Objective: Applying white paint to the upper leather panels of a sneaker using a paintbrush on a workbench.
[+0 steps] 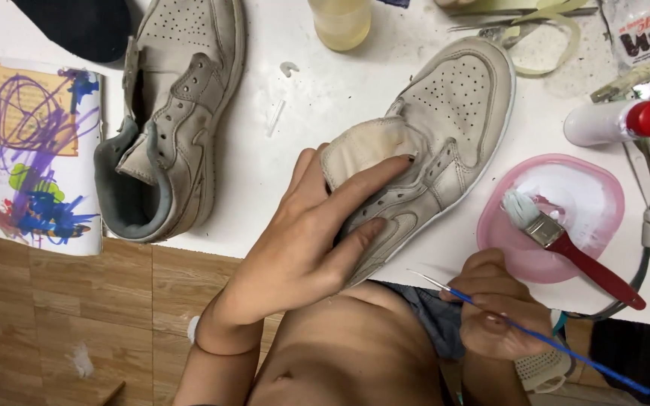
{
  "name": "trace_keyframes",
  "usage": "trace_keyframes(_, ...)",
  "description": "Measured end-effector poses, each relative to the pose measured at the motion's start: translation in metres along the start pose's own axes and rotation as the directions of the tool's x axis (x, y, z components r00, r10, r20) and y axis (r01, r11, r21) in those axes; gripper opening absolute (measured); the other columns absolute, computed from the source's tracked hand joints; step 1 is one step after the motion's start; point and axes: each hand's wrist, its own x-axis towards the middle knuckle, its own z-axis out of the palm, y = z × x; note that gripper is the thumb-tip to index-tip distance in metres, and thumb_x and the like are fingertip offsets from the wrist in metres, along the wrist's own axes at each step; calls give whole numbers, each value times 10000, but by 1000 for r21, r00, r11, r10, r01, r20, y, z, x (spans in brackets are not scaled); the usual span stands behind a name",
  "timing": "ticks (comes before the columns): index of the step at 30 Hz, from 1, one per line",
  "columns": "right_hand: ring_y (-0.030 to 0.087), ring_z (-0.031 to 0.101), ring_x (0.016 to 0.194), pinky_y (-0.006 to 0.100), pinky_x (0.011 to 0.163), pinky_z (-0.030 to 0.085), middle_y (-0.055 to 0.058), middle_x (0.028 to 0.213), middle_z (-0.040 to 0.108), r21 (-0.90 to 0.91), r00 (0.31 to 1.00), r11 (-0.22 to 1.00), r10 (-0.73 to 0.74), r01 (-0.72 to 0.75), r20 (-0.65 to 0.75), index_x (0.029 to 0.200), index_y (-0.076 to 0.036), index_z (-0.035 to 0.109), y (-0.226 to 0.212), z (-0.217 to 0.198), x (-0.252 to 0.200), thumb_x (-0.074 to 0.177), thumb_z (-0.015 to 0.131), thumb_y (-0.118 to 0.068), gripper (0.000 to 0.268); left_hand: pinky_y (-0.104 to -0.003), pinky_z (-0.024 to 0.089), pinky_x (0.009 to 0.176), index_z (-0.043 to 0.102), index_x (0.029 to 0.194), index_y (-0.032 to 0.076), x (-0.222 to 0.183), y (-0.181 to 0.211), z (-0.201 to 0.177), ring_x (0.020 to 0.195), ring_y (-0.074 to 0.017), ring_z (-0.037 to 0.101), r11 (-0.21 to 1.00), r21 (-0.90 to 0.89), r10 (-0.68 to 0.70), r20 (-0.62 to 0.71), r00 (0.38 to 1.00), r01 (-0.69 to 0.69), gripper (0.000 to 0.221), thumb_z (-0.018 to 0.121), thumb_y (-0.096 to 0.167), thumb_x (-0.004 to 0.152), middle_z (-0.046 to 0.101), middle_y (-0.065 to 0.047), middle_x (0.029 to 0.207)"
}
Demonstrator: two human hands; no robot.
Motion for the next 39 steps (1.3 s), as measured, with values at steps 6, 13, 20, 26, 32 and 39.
trace_keyframes(6,259,608,549,423,636,455,195,746,628,-153,997,985,-80,79,-2,906,-26,483,-3,16,6,1041,526,-207,231,-417,414,1113,468,1487,111,0,1,-1,1210,-358,499,1000,2,-26,8,1000,26,471,565,118,1026,594,-212,1431)
trace_keyframes(13,278,649,663,423,673,509,203,856,664,-307,936,919,-146,248,320,906,-2,519,-8,1,23,1019,458,-146,194,-413,416,1096,481,1475,92,1,1,-1,1186,-359,496,1000,20,-12,2,1000,12,461,566,102,1022,588,-220,1399)
trace_keyframes(20,278,622,563,401,588,464,221,746,644,-262,938,907,-283,329,198,906,5,492,-4,17,24,1017,459,-83,145,-421,419,1098,476,1483,111,0,1,0,1190,-351,508,1000,20,-18,-3,1000,18,474,574,101,1020,595,-208,1382)
trace_keyframes(26,280,616,557,395,584,464,216,727,638,-297,936,895,-275,333,220,920,17,495,-6,21,29,1026,484,-125,178,-426,412,1114,477,1481,108,0,1,0,1209,-365,505,999,31,-20,2,1000,20,471,575,108,1021,584,-220,1410)
trace_keyframes(32,265,623,597,396,615,481,207,771,635,-305,954,911,-225,278,196,929,4,496,-5,15,26,1039,460,-134,181,-422,405,1126,475,1486,104,0,1,1,1220,-365,510,999,40,-13,-2,1000,13,468,581,119,1030,578,-218,1434)
trace_keyframes(39,290,666,614,388,610,493,231,792,676,-245,917,912,-246,329,314,951,5,499,-11,14,27,1000,477,-82,102,-427,398,1146,466,1492,113,0,2,0,1246,-372,504,999,38,-20,7,1000,20,476,568,119,1027,566,-223,1455)
